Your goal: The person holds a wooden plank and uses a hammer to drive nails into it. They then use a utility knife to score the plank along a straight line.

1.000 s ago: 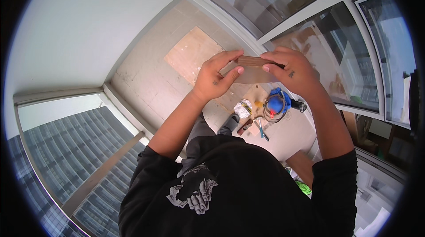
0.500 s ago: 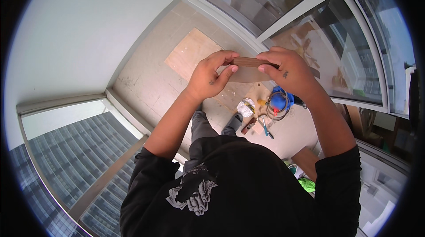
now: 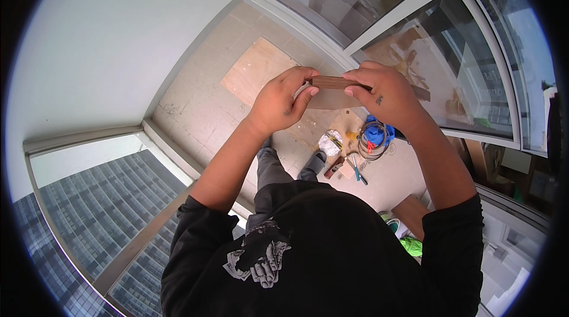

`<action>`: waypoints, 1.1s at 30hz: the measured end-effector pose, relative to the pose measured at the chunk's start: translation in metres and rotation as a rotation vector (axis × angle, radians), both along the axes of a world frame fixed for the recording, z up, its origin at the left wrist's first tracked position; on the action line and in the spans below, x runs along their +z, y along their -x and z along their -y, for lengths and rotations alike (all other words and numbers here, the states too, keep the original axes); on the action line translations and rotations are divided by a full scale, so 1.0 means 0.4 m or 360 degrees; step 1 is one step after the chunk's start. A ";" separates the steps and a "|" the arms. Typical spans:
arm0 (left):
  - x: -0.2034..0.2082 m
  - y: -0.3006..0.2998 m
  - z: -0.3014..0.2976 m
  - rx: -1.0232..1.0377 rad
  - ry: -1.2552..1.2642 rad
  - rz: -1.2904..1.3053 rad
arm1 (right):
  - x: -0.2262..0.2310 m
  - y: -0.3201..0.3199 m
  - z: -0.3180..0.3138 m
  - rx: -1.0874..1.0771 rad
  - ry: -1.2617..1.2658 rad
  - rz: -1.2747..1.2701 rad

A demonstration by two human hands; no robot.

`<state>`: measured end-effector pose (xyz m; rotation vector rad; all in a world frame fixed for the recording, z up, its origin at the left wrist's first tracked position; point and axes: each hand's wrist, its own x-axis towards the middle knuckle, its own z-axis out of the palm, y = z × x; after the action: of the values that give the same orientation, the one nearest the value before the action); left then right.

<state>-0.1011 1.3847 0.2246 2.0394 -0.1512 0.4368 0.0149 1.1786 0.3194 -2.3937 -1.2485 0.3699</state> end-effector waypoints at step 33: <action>0.013 -0.002 0.012 -0.0018 0.0162 0.0132 | -0.016 -0.003 0.006 -0.0004 -0.0089 0.0017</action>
<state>-0.1005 1.3800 0.2297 1.9211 -0.1868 0.5121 0.0160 1.1763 0.3129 -2.3527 -1.2441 0.3177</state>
